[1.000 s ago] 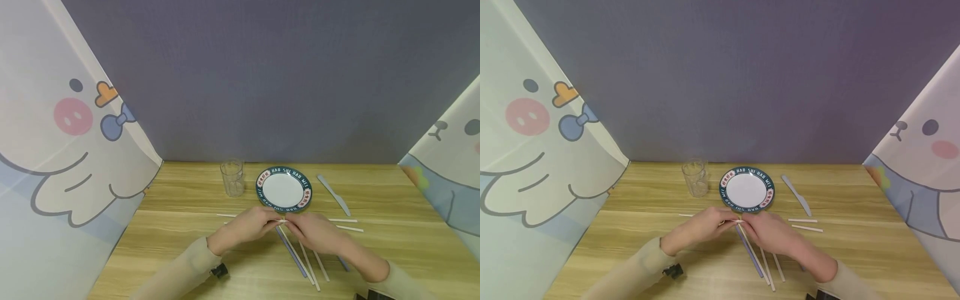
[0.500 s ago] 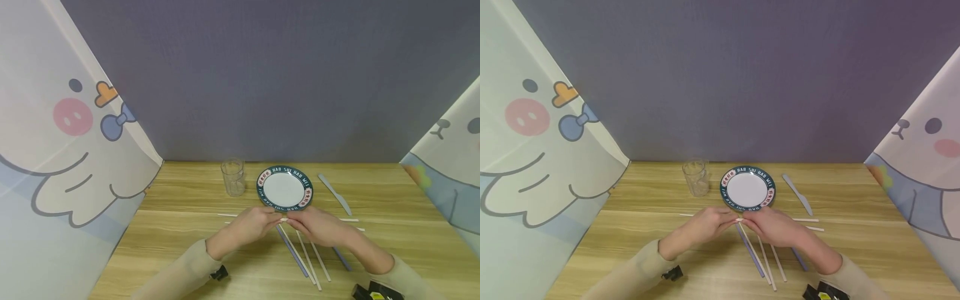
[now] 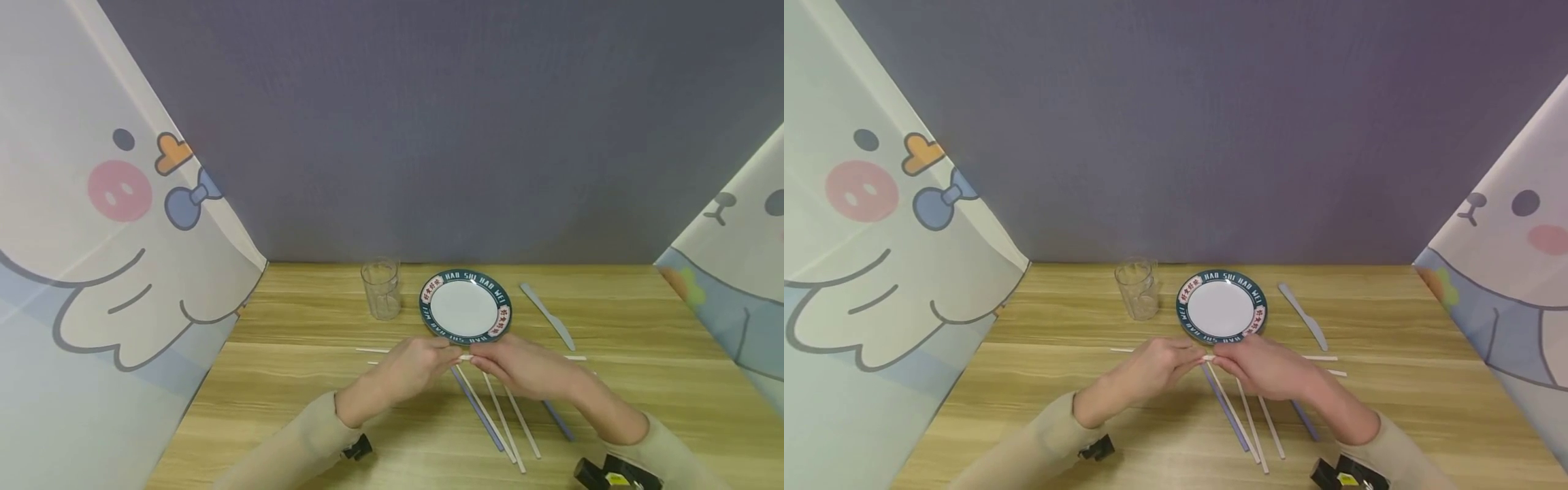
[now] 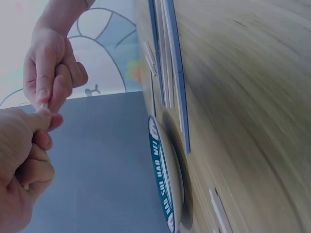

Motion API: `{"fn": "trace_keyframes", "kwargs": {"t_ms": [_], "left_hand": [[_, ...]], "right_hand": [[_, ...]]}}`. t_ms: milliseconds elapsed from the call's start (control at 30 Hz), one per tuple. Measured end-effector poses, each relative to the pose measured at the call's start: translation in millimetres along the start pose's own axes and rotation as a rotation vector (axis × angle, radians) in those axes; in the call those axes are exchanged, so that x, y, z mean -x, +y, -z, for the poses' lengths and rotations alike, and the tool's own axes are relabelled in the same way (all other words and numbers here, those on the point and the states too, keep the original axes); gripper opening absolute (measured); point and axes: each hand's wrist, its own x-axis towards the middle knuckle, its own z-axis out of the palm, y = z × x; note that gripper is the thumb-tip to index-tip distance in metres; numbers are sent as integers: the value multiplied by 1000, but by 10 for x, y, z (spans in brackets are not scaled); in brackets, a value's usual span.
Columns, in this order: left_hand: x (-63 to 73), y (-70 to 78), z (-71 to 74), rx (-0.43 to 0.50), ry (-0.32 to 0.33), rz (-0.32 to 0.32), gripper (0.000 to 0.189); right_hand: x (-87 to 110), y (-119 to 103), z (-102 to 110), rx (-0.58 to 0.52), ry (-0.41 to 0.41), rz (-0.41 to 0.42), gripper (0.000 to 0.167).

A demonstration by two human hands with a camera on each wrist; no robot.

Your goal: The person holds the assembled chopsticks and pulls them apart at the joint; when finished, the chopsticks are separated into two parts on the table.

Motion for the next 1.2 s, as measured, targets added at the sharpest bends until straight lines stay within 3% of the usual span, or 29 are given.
{"fn": "trace_keyframes", "kwargs": {"t_ms": [367,667,967,1200], "left_hand": [[3,22,12,-37,-5,-29,8],[-8,34,11,-23,7,-18,7],[5,48,16,-81,3,-30,8],[-17,44,29,-65,-1,-33,10]], "right_hand": [[7,47,-3,-57,-26,46,28],[7,43,13,-35,-11,71,28],[21,58,-2,-51,-25,53,29],[13,86,-1,-41,-25,65,28]]}}
